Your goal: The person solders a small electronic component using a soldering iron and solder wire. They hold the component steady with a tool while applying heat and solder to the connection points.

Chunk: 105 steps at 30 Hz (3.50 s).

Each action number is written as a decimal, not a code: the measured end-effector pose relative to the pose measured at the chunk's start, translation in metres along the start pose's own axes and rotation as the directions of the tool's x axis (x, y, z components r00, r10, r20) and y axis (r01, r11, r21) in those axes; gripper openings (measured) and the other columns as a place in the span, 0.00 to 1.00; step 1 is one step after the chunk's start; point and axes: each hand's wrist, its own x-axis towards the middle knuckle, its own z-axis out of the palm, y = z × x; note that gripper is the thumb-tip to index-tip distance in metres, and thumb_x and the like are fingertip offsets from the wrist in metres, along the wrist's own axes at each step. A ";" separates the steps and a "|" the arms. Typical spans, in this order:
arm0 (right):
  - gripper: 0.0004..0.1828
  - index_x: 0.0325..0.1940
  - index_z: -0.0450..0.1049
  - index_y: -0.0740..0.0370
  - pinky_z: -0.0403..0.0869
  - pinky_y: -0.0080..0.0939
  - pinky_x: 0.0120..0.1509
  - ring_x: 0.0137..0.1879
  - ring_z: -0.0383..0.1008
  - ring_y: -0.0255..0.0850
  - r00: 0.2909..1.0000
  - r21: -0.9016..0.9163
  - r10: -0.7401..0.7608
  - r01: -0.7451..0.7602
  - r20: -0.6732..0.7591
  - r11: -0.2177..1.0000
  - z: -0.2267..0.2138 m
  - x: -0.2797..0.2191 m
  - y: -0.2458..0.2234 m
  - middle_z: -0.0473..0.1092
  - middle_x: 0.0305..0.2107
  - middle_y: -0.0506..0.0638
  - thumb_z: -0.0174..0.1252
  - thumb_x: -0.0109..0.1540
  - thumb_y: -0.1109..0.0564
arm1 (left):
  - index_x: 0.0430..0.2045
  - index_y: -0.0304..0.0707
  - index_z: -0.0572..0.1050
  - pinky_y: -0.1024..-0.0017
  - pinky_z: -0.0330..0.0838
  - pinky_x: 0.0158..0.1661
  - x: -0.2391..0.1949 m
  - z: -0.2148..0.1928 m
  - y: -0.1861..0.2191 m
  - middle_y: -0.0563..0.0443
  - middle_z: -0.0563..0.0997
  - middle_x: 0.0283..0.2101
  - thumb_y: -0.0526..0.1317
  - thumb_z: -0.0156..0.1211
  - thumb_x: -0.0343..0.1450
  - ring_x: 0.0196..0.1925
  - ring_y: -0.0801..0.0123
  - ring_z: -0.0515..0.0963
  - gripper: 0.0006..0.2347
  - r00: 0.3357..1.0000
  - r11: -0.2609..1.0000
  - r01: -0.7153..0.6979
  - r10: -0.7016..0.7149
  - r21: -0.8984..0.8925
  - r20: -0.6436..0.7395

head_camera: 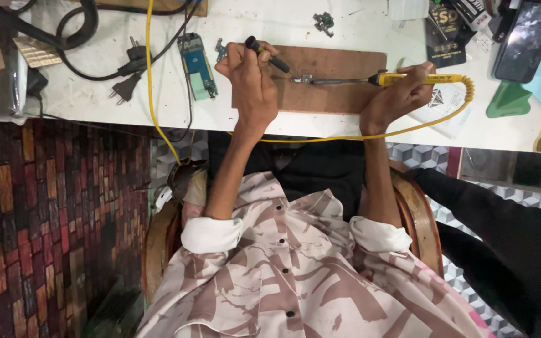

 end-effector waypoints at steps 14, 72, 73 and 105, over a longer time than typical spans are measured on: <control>0.24 0.27 0.64 0.68 0.63 0.40 0.32 0.23 0.66 0.37 0.934 -0.169 -0.257 0.303 0.246 0.938 0.008 0.007 -0.060 0.65 0.18 0.49 0.41 0.75 0.54 | 0.35 0.35 0.71 0.63 0.50 0.52 -0.001 0.002 -0.004 0.59 0.82 0.38 0.29 0.46 0.78 0.43 0.67 0.65 0.05 0.999 0.998 -0.051 0.051 -0.033 -0.020; 0.08 0.38 0.66 0.63 0.58 0.51 0.49 0.36 0.65 0.47 0.592 -0.280 -0.451 0.761 0.668 0.585 -0.003 -0.010 -0.094 0.68 0.30 0.55 0.60 0.67 0.61 | 0.37 0.33 0.72 0.63 0.51 0.54 -0.003 -0.001 -0.002 0.54 0.82 0.39 0.25 0.47 0.73 0.43 0.65 0.68 0.06 0.999 0.997 -0.030 0.031 -0.065 0.015; 0.07 0.40 0.67 0.64 0.58 0.51 0.51 0.37 0.65 0.47 0.600 -0.257 -0.413 0.730 0.685 0.634 -0.005 -0.010 -0.095 0.69 0.31 0.53 0.59 0.69 0.61 | 0.36 0.34 0.72 0.63 0.51 0.55 -0.003 0.000 -0.003 0.55 0.82 0.39 0.26 0.49 0.75 0.43 0.65 0.68 0.05 1.000 0.998 -0.019 0.020 -0.056 0.013; 0.14 0.51 0.71 0.69 0.67 0.32 0.34 0.29 0.72 0.34 0.898 0.007 -0.266 0.282 0.350 0.960 0.038 -0.009 -0.074 0.76 0.32 0.53 0.52 0.73 0.53 | 0.37 0.33 0.74 0.58 0.52 0.52 0.006 -0.015 0.017 0.50 0.80 0.38 0.34 0.49 0.78 0.45 0.58 0.69 0.05 1.000 1.000 -0.004 0.005 -0.022 0.020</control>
